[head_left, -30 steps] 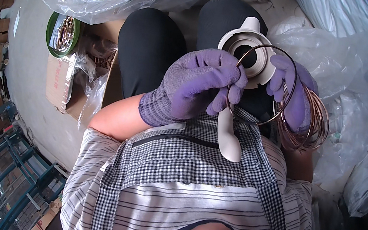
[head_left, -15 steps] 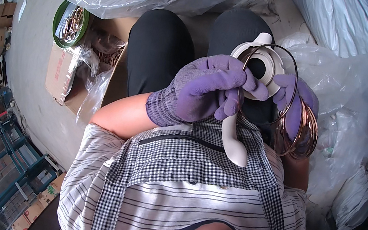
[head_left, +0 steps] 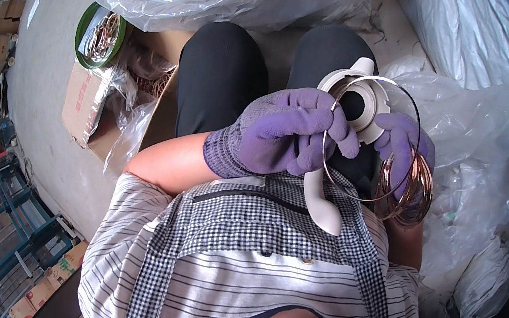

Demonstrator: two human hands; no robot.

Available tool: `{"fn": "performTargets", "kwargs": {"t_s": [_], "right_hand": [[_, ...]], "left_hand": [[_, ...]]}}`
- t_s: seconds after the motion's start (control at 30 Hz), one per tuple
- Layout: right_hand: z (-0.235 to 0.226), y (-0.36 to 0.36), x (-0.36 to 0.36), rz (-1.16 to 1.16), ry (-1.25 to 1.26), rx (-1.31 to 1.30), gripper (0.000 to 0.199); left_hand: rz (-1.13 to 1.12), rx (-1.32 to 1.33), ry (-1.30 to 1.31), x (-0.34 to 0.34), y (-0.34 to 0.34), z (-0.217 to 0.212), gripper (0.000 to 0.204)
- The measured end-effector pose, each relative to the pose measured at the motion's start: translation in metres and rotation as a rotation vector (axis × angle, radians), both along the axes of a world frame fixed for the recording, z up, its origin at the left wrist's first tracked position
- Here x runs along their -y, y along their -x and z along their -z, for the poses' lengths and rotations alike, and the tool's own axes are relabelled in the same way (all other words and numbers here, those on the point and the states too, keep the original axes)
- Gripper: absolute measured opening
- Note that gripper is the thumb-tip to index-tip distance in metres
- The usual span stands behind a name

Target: The person sits on the floor and repeatedly picks up white plastic components from a bag. They insert copper wire rings into the central opening of each component, then place the assembled units into a nearby green container.

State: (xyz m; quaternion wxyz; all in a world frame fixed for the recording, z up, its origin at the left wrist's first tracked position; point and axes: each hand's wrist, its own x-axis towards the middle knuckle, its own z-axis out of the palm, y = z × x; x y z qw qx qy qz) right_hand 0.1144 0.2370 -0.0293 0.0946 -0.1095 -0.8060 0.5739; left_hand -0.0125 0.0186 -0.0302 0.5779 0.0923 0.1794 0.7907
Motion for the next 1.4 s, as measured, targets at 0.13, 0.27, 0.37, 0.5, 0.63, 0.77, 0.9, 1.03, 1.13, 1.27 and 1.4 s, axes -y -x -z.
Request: {"fn": "performTargets", "kwargs": {"t_s": [0.13,0.27,0.37,0.5,0.63,0.77,0.9,1.03,1.13,1.27,1.4], "right_hand": [[-0.004,0.003,0.0,-0.05,-0.03,-0.022,0.023],[0.0,0.002,0.0,-0.051,0.066,-0.007,0.025],[0.007,0.001,-0.004,0.037,0.18,0.037,0.027],[-0.016,0.004,0.003,0.142,0.416,0.084,0.028],[-0.012,0.004,0.004,0.17,0.398,0.067,0.023],[-0.012,0.003,-0.002,0.217,0.52,0.165,0.02],[-0.005,0.002,0.007,0.218,0.358,0.015,0.018],[-0.032,0.009,0.005,0.287,0.364,0.361,0.018],[-0.022,0.004,0.0,0.244,0.314,0.275,0.018],[-0.009,-0.001,-0.004,0.205,0.244,0.138,0.017],[-0.01,0.003,-0.005,0.095,-0.131,0.142,0.014]], "left_hand": [[-0.135,-0.439,0.079,0.003,0.004,-0.019,0.027],[-0.468,-2.031,0.012,0.002,0.046,-0.03,0.029],[-0.508,-2.23,0.01,-0.004,0.061,-0.001,0.031],[-0.516,-2.301,-0.048,-0.005,0.06,-0.003,0.032],[-0.513,-2.139,-0.078,-0.011,0.06,0.01,0.031],[-0.511,-2.068,-0.117,-0.014,0.062,0.014,0.03],[-0.493,-2.042,-0.092,-0.015,0.063,0.01,0.031],[-0.412,-2.039,-0.015,-0.01,0.063,0.002,0.032],[-0.494,-2.011,-0.034,-0.011,0.063,0.008,0.033],[-0.533,-1.89,0.013,-0.009,0.06,0.015,0.032],[-0.486,-1.708,0.171,-0.003,0.055,0.012,0.046]]}}
